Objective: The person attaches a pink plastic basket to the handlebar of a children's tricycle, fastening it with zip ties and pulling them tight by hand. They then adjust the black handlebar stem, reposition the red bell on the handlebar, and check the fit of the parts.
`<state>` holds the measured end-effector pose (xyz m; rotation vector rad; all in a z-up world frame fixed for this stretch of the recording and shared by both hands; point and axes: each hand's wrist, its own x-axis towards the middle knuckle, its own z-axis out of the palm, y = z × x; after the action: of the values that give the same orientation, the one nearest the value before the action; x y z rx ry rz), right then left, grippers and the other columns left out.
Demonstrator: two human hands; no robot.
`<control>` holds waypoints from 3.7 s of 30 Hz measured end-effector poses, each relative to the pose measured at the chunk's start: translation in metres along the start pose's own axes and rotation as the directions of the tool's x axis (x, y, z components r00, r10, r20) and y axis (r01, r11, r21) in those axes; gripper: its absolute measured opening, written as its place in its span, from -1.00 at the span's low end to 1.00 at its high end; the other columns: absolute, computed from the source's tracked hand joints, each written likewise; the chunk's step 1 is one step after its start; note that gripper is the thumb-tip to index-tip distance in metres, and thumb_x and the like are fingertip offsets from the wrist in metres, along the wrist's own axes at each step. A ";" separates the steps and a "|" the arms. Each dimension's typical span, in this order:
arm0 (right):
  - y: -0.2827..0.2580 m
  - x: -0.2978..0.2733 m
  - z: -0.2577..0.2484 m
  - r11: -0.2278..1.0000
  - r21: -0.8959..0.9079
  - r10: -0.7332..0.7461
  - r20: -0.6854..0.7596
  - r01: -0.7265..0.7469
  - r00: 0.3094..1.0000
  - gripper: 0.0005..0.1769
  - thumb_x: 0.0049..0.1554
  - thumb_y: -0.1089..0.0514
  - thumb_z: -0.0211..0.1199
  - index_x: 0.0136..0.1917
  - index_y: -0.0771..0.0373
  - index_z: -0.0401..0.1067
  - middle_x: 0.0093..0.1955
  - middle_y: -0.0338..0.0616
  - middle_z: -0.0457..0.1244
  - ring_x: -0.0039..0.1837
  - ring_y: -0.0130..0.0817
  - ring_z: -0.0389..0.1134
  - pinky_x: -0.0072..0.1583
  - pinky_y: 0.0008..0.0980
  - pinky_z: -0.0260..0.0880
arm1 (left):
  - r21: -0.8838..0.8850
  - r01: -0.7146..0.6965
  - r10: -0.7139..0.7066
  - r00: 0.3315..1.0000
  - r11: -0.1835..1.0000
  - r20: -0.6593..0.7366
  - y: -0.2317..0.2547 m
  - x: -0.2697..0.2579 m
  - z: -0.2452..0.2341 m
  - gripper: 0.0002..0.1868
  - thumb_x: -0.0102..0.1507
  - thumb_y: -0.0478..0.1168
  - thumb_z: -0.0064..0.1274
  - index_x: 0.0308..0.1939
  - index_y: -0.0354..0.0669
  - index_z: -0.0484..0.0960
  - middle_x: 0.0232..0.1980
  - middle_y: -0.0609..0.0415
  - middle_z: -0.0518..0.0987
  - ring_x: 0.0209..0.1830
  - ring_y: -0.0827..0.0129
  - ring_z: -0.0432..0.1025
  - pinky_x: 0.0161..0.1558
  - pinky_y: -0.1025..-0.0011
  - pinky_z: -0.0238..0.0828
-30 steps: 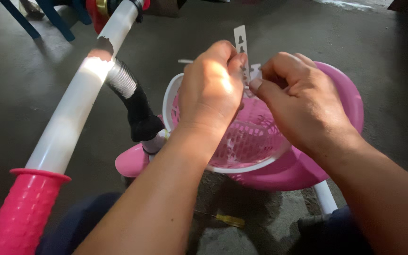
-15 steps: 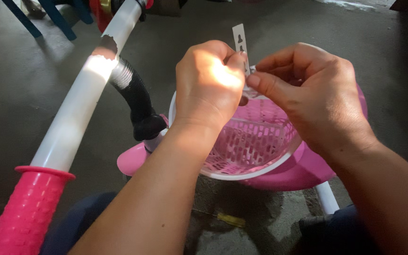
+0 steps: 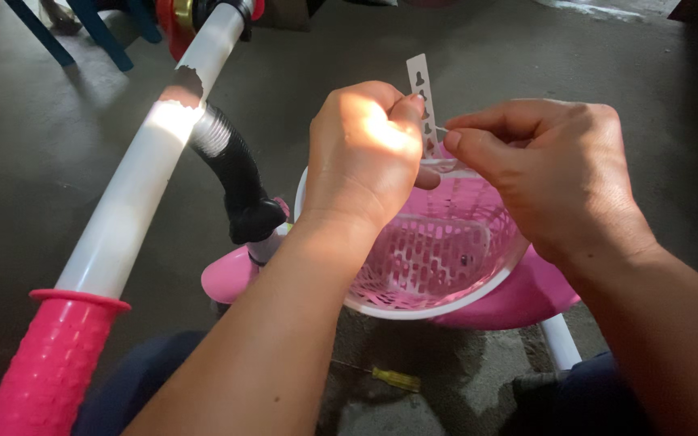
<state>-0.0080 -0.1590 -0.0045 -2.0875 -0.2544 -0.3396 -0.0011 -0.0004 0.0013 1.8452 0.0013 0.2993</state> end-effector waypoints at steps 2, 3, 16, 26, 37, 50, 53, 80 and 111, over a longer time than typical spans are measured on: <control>0.000 0.000 0.001 0.999 -0.020 -0.025 0.006 0.025 1.000 -0.80 0.15 0.13 0.37 0.01 0.23 0.65 -0.14 -0.12 0.46 -0.17 -0.48 0.44 -0.13 -0.46 0.46 | -0.014 -0.001 0.001 1.000 1.000 -0.006 0.000 -0.001 0.000 -0.68 0.30 -0.18 -0.04 -0.47 -0.31 0.59 -0.50 0.03 0.66 -0.59 0.27 0.70 -0.54 0.42 0.57; 0.001 0.000 0.001 0.999 -0.030 -0.038 0.008 0.038 0.999 -0.80 0.16 0.13 0.36 0.02 0.23 0.65 -0.14 -0.12 0.46 -0.18 -0.48 0.44 -0.14 -0.46 0.46 | -0.008 -0.026 0.026 1.000 1.000 -0.009 -0.001 -0.002 0.001 -0.68 0.31 -0.18 -0.04 -0.46 -0.32 0.59 -0.51 0.01 0.66 -0.58 0.28 0.71 -0.53 0.42 0.58; 0.001 0.005 -0.004 0.999 -0.051 0.020 0.073 -0.017 0.997 -0.82 0.15 0.13 0.35 -0.02 0.23 0.64 -0.20 -0.12 0.46 -0.22 -0.51 0.46 -0.15 -0.50 0.51 | 0.106 -0.133 0.143 0.986 0.985 -0.088 -0.004 -0.009 0.008 -0.71 0.33 -0.15 -0.04 -0.36 -0.28 0.63 -0.56 -0.02 0.65 -0.62 0.34 0.64 -0.51 0.43 0.55; 0.003 0.000 -0.003 0.993 -0.096 -0.075 0.005 0.075 0.997 -0.81 0.18 0.13 0.36 0.02 0.24 0.64 -0.14 -0.11 0.46 -0.18 -0.48 0.46 -0.15 -0.50 0.47 | 0.034 -0.032 0.034 0.998 0.999 -0.059 0.002 -0.011 0.005 -0.78 0.29 -0.20 -0.08 -0.25 -0.24 0.64 -0.44 0.03 0.70 -0.62 0.34 0.67 -0.52 0.44 0.57; 0.000 -0.005 0.002 0.966 -0.076 -0.249 -0.031 0.247 0.968 -0.83 0.17 0.21 0.38 0.04 0.28 0.61 -0.06 -0.11 0.44 -0.09 -0.49 0.47 -0.06 -0.54 0.50 | -0.091 -0.023 0.027 0.999 0.996 0.043 -0.009 -0.006 0.009 -0.79 0.28 -0.27 -0.03 -0.12 -0.23 0.68 -0.32 0.05 0.72 -0.53 0.41 0.62 -0.47 0.47 0.59; 0.003 -0.003 0.005 0.990 0.045 -0.132 -0.059 0.134 0.990 -0.83 0.20 0.20 0.36 0.06 0.28 0.61 -0.09 -0.13 0.47 -0.10 -0.53 0.47 -0.05 -0.58 0.49 | -0.086 -0.086 0.084 0.996 0.993 -0.030 -0.015 -0.011 0.016 -0.85 0.31 -0.26 0.01 -0.25 -0.28 0.63 -0.43 0.04 0.69 -0.56 0.42 0.63 -0.49 0.45 0.53; 0.002 -0.003 0.005 0.994 0.060 -0.093 -0.059 0.096 0.994 -0.83 0.20 0.19 0.36 0.05 0.27 0.62 -0.12 -0.13 0.46 -0.13 -0.53 0.46 -0.07 -0.57 0.49 | -0.018 -0.114 0.113 0.993 0.993 -0.047 -0.017 -0.012 0.018 -0.86 0.31 -0.25 0.01 -0.21 -0.22 0.65 -0.42 0.08 0.70 -0.54 0.46 0.64 -0.43 0.50 0.55; -0.006 0.005 -0.011 0.975 -0.202 0.091 -0.014 -0.092 0.996 -0.83 0.15 0.11 0.36 -0.09 0.25 0.64 -0.24 -0.12 0.44 -0.24 -0.42 0.44 -0.18 -0.37 0.47 | 0.041 -0.238 0.241 0.967 0.970 -0.084 -0.026 -0.026 0.042 -0.87 0.33 -0.32 -0.05 -0.22 -0.31 0.59 -0.34 -0.03 0.68 -0.43 0.39 0.66 -0.37 0.43 0.59; -0.005 0.003 -0.012 0.960 -0.279 -0.019 0.063 0.036 0.998 -0.69 0.08 0.01 0.42 -0.03 0.26 0.54 -0.06 -0.12 0.42 0.05 -0.37 0.46 0.08 -0.25 0.46 | 0.015 -0.187 0.187 0.982 0.982 0.012 -0.026 -0.015 0.037 -0.90 0.32 -0.36 -0.03 -0.11 -0.26 0.54 -0.31 -0.02 0.71 -0.38 0.40 0.67 -0.33 0.44 0.57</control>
<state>-0.0088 -0.1669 0.0068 -2.3784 -0.2849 -0.3467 -0.0038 -0.0302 -0.0363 1.8662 -0.1786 0.4218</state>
